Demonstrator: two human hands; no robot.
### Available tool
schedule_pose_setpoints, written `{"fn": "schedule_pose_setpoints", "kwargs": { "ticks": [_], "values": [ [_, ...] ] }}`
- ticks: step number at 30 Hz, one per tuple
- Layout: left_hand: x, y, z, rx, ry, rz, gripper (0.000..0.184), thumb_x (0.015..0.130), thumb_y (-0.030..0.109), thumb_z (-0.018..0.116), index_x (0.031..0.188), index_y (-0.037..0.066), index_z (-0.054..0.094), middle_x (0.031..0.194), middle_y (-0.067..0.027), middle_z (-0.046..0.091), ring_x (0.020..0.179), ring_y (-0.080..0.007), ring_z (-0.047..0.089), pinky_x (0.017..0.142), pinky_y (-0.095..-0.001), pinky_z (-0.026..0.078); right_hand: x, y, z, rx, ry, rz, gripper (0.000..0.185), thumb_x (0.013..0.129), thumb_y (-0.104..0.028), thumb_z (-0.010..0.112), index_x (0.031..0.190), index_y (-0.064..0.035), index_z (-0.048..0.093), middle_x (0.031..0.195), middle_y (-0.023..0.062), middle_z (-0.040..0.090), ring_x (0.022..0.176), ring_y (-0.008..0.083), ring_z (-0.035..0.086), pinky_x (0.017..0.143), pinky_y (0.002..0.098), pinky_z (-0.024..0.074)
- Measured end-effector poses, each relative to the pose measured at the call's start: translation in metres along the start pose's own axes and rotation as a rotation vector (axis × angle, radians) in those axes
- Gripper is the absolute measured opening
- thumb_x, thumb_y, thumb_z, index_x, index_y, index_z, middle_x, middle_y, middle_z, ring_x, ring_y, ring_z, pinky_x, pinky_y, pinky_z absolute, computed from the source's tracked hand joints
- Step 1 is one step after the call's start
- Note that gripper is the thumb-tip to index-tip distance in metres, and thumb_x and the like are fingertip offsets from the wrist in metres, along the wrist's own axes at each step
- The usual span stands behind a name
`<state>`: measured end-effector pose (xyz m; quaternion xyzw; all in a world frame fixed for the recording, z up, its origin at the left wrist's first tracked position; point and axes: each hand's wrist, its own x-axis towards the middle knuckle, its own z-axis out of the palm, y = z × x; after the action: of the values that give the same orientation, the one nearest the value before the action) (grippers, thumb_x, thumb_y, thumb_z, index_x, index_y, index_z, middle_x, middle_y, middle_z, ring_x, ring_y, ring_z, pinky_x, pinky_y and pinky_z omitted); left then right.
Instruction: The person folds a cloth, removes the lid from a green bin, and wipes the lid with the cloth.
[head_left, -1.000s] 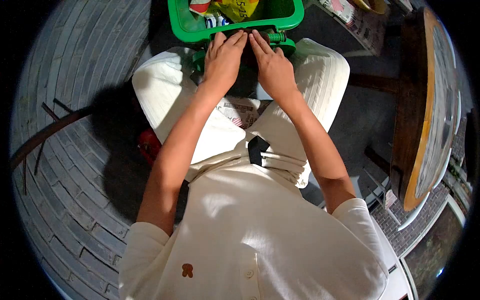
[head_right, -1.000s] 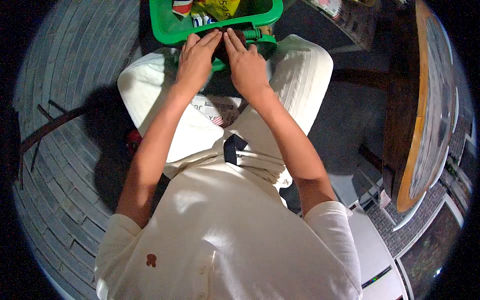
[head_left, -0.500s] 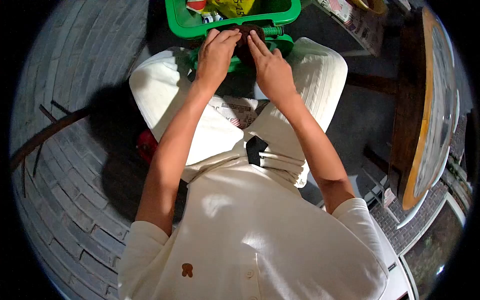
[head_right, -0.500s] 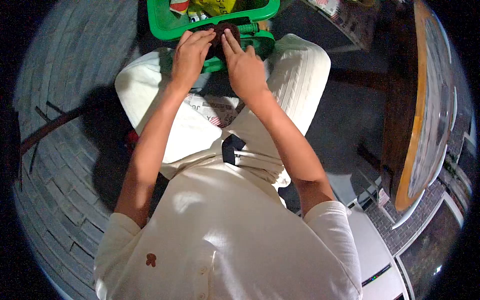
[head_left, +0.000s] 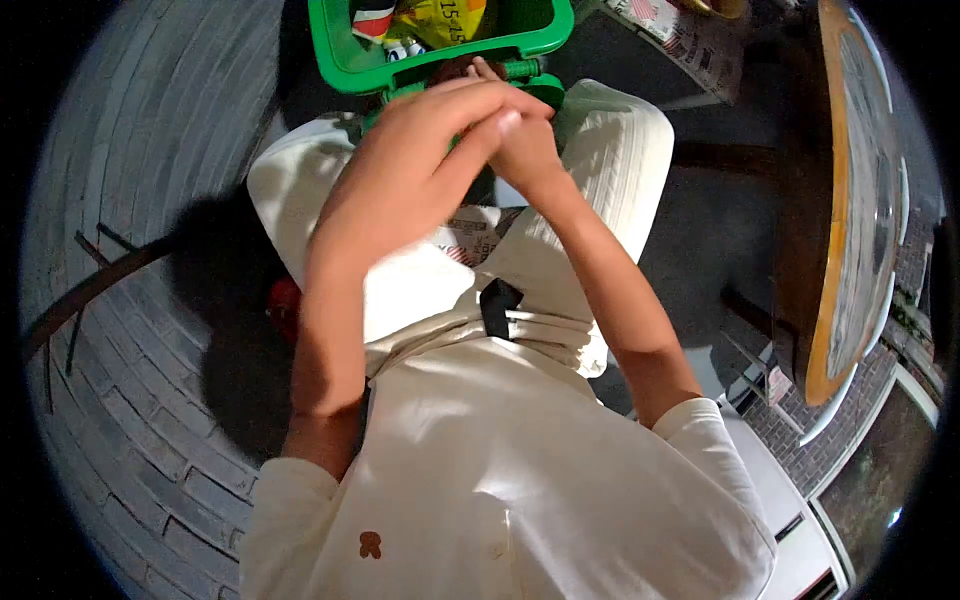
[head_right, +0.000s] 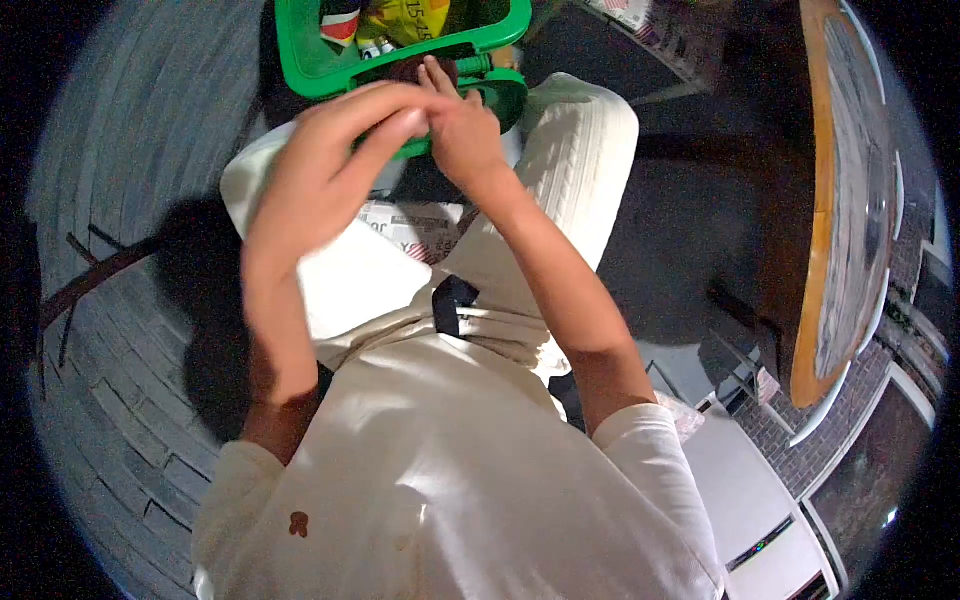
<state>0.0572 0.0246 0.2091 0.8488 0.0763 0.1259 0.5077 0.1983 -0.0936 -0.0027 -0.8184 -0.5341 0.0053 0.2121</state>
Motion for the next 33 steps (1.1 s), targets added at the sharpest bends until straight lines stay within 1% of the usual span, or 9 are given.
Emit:
{"fn": "schedule_pose_setpoints", "kwargs": {
  "ticks": [1,4,7,8,9,11,16,19,33],
  "values": [
    [-0.010,0.039,-0.013,-0.193,0.045,0.061,0.022,0.112,0.013,0.066,0.120,-0.005,0.077,0.114,-0.0118,0.079,0.100,-0.0213,0.075,0.096,-0.0378,0.057,0.000,0.003,0.000,-0.010,0.010,-0.026,0.089,0.090,-0.004,0.072,0.175,-0.0065,0.044,0.185,0.0039,0.041,0.103,0.0443,0.074,0.084,0.0490,0.0682],
    [-0.029,0.098,-0.089,-0.368,-0.755,-0.293,0.036,0.110,0.030,0.066,0.129,0.002,0.079,0.110,-0.0158,0.080,0.093,-0.0203,0.075,0.087,-0.0326,0.059,0.003,-0.018,-0.020,-0.094,-0.111,0.073,0.095,0.088,0.001,0.071,0.177,-0.0064,0.039,0.187,0.0032,0.036,0.104,0.0434,0.073,0.084,0.0487,0.0685],
    [-0.051,0.154,-0.131,-0.237,-0.989,-0.133,0.033,0.108,0.029,0.078,0.128,0.004,0.076,0.113,-0.0223,0.082,0.098,-0.0159,0.081,0.085,-0.0371,0.066,0.007,-0.030,-0.033,-0.033,-0.174,0.137,0.096,0.087,0.005,0.068,0.178,-0.0077,0.038,0.188,0.0032,0.035,0.111,0.0478,0.073,0.091,0.0503,0.0676],
    [-0.047,0.167,-0.124,-0.062,-1.091,-0.532,0.034,0.108,0.030,0.077,0.131,0.005,0.075,0.116,-0.0218,0.082,0.100,-0.0174,0.081,0.087,-0.0374,0.066,0.008,-0.030,-0.034,0.012,-0.201,0.176,0.096,0.088,0.007,0.067,0.178,-0.0095,0.038,0.187,0.0037,0.035,0.118,0.0524,0.072,0.097,0.0525,0.0664],
    [-0.049,0.169,-0.119,-0.067,-1.091,-0.531,0.034,0.108,0.030,0.077,0.131,0.005,0.075,0.116,-0.0218,0.082,0.100,-0.0174,0.081,0.087,-0.0374,0.066,0.006,-0.029,-0.034,0.009,-0.205,0.176,0.096,0.088,0.007,0.067,0.178,-0.0095,0.038,0.187,0.0037,0.035,0.118,0.0524,0.072,0.097,0.0525,0.0664],
    [-0.057,0.162,-0.106,-0.171,-0.875,-0.534,0.035,0.109,0.029,0.076,0.133,0.005,0.074,0.119,-0.0209,0.082,0.102,-0.0191,0.081,0.090,-0.0375,0.066,0.006,-0.025,-0.030,-0.007,-0.175,0.149,0.097,0.087,0.007,0.066,0.178,-0.0112,0.037,0.188,0.0037,0.034,0.121,0.0560,0.071,0.102,0.0546,0.0650],
    [-0.085,0.113,-0.055,-0.508,-0.279,-0.024,0.033,0.110,0.027,0.075,0.134,0.004,0.073,0.121,-0.0200,0.081,0.104,-0.0196,0.080,0.092,-0.0372,0.065,0.006,-0.025,-0.030,-0.001,-0.162,0.151,0.098,0.086,0.006,0.068,0.178,-0.0086,0.037,0.188,0.0042,0.035,0.115,0.0525,0.070,0.098,0.0532,0.0651],
    [-0.088,0.104,-0.044,-0.511,-0.176,0.001,0.032,0.110,0.025,0.074,0.134,0.004,0.072,0.122,-0.0195,0.081,0.105,-0.0199,0.080,0.093,-0.0370,0.065,0.000,-0.027,-0.023,-0.042,-0.119,0.112,0.098,0.084,0.005,0.070,0.177,-0.0047,0.040,0.187,0.0055,0.037,0.099,0.0402,0.071,0.083,0.0478,0.0685],
    [-0.101,0.078,-0.024,-0.491,0.120,0.046,0.028,0.113,0.017,0.069,0.136,0.002,0.071,0.127,-0.0170,0.080,0.111,-0.0214,0.079,0.097,-0.0362,0.063,0.006,-0.033,-0.037,0.054,-0.205,0.216,0.096,0.087,0.008,0.066,0.178,-0.0109,0.038,0.188,0.0022,0.033,0.121,0.0546,0.071,0.099,0.0546,0.0658]
  ]
}}
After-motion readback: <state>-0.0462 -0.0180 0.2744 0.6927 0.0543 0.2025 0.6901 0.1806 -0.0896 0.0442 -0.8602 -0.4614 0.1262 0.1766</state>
